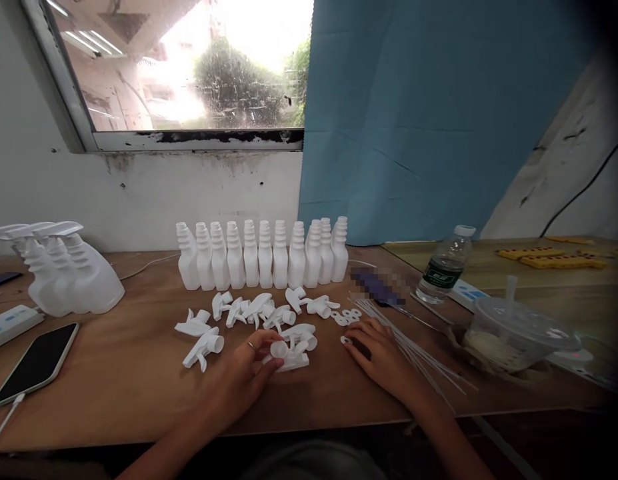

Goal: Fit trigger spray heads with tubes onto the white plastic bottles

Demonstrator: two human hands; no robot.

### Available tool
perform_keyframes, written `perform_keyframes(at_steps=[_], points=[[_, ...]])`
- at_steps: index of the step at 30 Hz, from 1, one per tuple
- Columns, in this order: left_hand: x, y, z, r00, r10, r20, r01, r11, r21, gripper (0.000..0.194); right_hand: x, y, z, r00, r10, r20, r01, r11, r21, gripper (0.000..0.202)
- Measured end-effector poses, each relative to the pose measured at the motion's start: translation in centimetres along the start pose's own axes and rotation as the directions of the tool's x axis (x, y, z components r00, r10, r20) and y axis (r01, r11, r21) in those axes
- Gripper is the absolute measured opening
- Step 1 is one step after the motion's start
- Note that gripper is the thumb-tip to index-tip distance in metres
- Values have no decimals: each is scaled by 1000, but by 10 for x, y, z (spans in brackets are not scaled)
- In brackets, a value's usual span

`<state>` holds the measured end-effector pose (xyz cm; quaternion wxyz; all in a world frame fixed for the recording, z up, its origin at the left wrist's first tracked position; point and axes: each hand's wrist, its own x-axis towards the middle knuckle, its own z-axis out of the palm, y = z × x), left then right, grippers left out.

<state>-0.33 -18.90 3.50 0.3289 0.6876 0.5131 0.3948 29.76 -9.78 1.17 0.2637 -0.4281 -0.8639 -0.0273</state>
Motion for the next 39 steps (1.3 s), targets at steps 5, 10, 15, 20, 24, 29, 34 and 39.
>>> perform_keyframes(at_steps=[5,10,15,20,24,29,34,39], points=[[-6,-2,16,997,3,76,-4,1000,12,27,0,-2,-1,998,-59,-9,59,998,17,23],[-8,-12,23,996,-29,81,20,994,112,40,1,-12,-3,986,-104,-127,114,991,76,23],[-9,-13,20,991,-82,104,71,992,109,45,9,-50,-13,950,-128,-286,207,941,267,13],[-8,-10,15,990,-65,124,49,991,127,48,20,-91,-7,889,-279,-364,397,866,305,16],[-7,-8,14,985,-64,160,50,994,94,48,18,-102,9,880,-354,-316,455,820,348,19],[-8,-9,14,989,-28,143,15,996,89,43,11,-100,9,928,-348,-132,365,781,506,26],[-9,-4,10,988,6,151,-38,978,207,20,9,-98,6,950,-295,-101,305,808,504,22],[-9,-5,9,964,189,189,-225,955,192,11,9,-96,14,941,-331,-72,326,830,452,29]])
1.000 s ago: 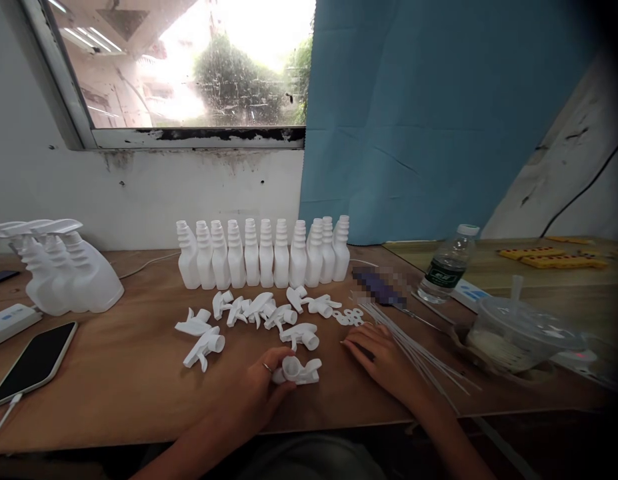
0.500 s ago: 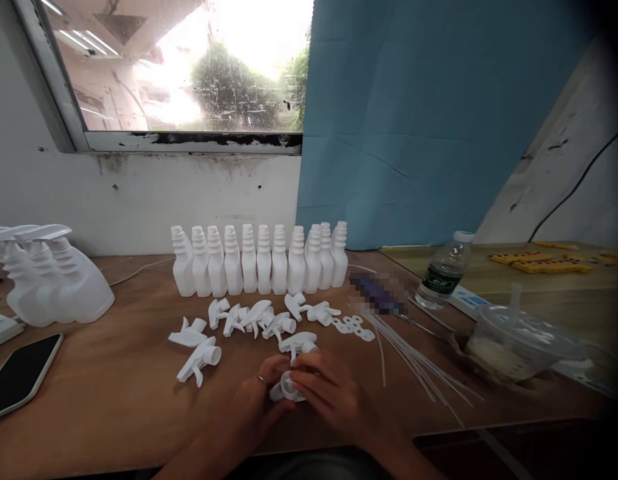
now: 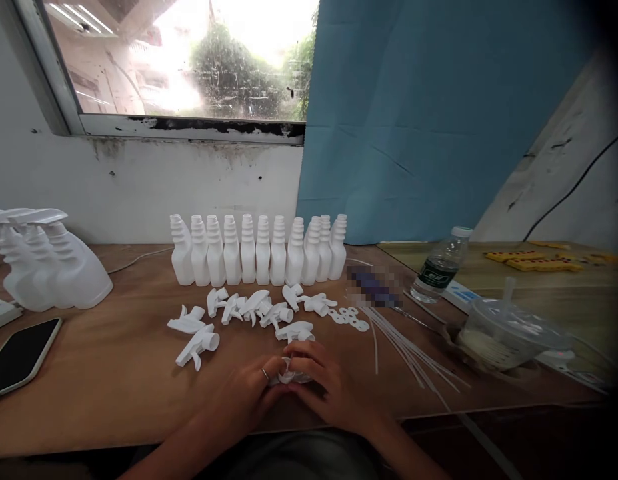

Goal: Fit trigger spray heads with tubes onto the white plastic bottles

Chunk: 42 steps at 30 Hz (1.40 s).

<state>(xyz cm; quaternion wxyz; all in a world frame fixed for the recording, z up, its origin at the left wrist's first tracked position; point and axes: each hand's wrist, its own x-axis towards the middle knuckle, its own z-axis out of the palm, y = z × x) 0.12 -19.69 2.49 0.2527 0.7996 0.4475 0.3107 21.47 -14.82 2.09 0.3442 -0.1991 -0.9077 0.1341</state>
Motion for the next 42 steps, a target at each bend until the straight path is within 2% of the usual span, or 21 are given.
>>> perform_keyframes(at_steps=[6,12,18,23,28,31,35,38,40,42], points=[[-3,-4,4,999,-33,-29,34,998,46,13,-1,2,3,1000,-20,-13,20,1000,-16,31],[-3,-4,4,999,-38,-30,40,997,61,14,-2,1,3,1000,10,-10,-10,1000,7,27],[-4,-11,10,998,8,-66,-5,999,39,21,3,-3,0,1000,-19,3,19,1000,-14,27],[-3,-7,4,997,72,-40,-69,994,87,15,6,-4,-2,999,-52,-11,51,999,-12,19],[-3,-6,-4,994,113,-9,-110,984,137,23,6,-5,-1,1000,17,-11,-17,999,36,19],[-3,-7,-4,991,136,-7,-133,979,156,24,6,-8,1,999,19,-30,-18,1000,25,19],[-4,-7,1,993,117,-23,-111,980,168,21,3,-12,2,996,11,-90,-13,1000,-28,17],[-6,-5,4,997,43,-60,-33,987,157,20,-1,-5,-7,974,41,-224,-58,996,-69,18],[-6,-3,4,999,12,-50,-4,988,155,26,-5,8,-21,938,96,-332,-153,977,-149,15],[-5,-1,3,1000,22,-15,-19,987,161,29,-14,30,-40,898,159,-411,-298,907,-298,13]])
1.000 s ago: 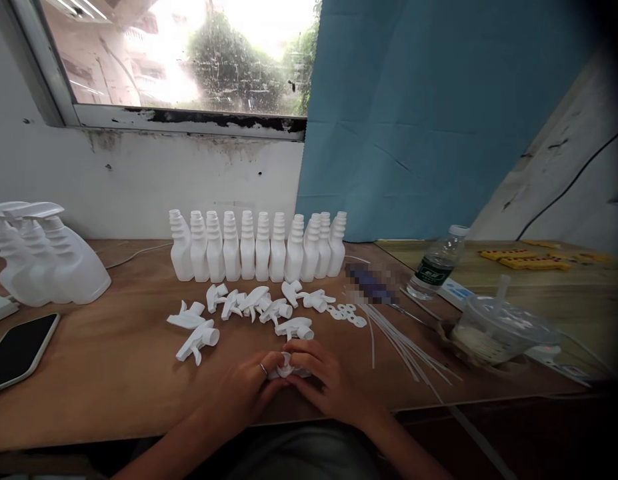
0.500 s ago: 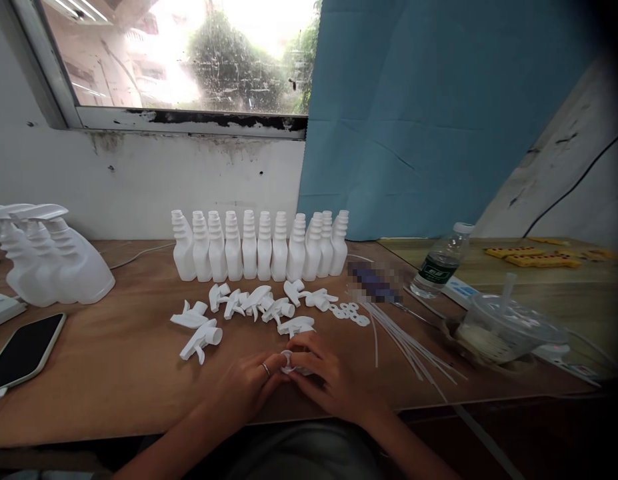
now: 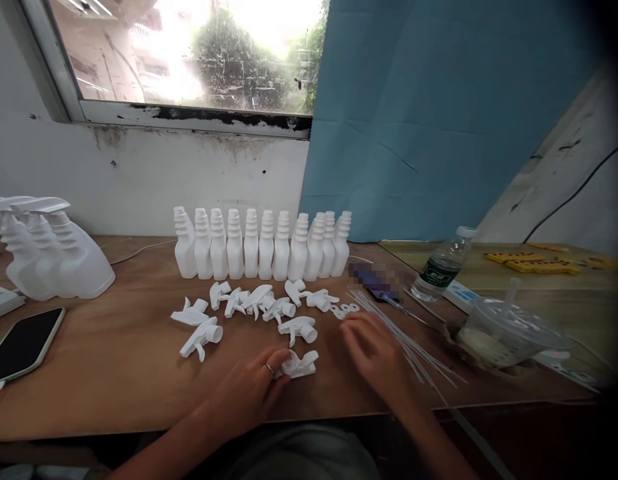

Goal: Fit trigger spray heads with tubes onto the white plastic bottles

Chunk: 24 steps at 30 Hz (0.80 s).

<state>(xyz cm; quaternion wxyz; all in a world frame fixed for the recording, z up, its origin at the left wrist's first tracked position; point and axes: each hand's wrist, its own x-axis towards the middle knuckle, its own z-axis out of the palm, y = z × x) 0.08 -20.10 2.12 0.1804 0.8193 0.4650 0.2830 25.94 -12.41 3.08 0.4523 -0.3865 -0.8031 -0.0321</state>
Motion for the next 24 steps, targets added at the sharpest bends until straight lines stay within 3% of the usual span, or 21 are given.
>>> perform_keyframes(at_steps=[2,4,8,12,15,20,22,24], points=[[2,1,-3,999,28,18,-28,1000,7,30,0,33,-11,996,88,-12,-88,962,-260,15],[3,2,-4,999,41,25,-42,999,14,30,-6,64,-21,971,237,40,-189,857,-479,18],[2,0,-3,999,32,18,-32,999,10,31,-21,99,-33,863,494,105,-318,694,-646,20],[0,0,0,999,-30,17,30,1000,-4,29,-23,104,-33,831,545,110,-355,673,-649,22],[0,-2,2,997,-75,1,75,997,-1,32,-19,103,-32,836,534,124,-350,694,-629,23],[2,-4,2,1000,-15,-25,15,1000,9,25,-11,101,-36,832,551,73,-429,721,-544,26],[3,-4,0,1000,1,-28,-1,1000,4,25,-3,95,-39,814,580,16,-509,727,-460,23],[4,-2,-1,1000,0,-19,0,1000,4,25,6,80,-41,797,599,-80,-596,756,-270,20]])
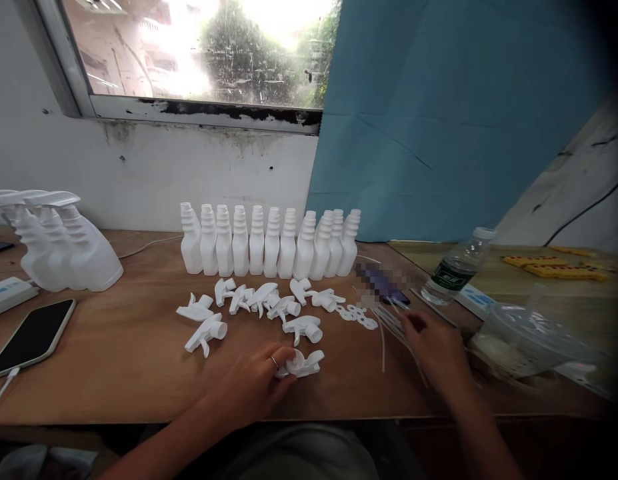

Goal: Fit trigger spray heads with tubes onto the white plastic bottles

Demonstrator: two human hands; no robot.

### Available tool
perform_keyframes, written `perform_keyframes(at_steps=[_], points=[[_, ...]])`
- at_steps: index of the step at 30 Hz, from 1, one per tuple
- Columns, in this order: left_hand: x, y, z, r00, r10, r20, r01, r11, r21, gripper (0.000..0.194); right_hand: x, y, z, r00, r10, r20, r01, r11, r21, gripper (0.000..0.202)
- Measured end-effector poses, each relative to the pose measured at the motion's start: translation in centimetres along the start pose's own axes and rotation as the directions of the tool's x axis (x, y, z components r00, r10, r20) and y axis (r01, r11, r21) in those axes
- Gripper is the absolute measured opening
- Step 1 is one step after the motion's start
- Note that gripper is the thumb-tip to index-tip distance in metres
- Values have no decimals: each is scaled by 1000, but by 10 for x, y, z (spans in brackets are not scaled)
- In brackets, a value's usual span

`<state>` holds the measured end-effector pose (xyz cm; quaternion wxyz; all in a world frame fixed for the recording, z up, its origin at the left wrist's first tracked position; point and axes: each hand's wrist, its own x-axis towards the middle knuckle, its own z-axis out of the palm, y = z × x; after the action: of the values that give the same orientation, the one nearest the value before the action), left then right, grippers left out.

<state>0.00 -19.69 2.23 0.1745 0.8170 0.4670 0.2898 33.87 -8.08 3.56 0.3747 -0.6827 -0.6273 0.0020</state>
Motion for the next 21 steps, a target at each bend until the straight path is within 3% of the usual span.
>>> perform_keyframes(at_steps=[2,3,5,7,10,13,15,17,21], points=[[1,1,1,1000,-15,10,15,1000,-7,25,-4,-24,-5,996,58,-74,-29,940,340,21],[1,2,2,1000,-28,9,29,999,-14,25,-8,-38,-7,993,84,-84,-24,836,548,22],[1,2,4,997,-74,5,75,996,-41,33,-16,-69,-8,996,85,5,-50,537,842,23],[1,2,6,991,-133,7,133,988,-72,43,-26,-100,-5,973,-68,222,-199,251,947,25],[1,2,6,990,-138,26,139,988,-65,37,-42,-140,5,855,-288,431,-459,-35,888,21],[0,3,3,994,-94,55,95,995,-14,25,-57,-165,17,742,-430,514,-620,-149,770,25],[0,4,3,994,-87,67,88,996,-7,25,-65,-174,25,705,-489,513,-651,-160,742,36],[1,4,4,994,-87,69,88,996,-12,23,-71,-178,31,698,-525,486,-643,-163,748,42],[2,3,6,995,-85,56,86,996,-26,21,-76,-178,37,752,-531,391,-561,-205,802,45]])
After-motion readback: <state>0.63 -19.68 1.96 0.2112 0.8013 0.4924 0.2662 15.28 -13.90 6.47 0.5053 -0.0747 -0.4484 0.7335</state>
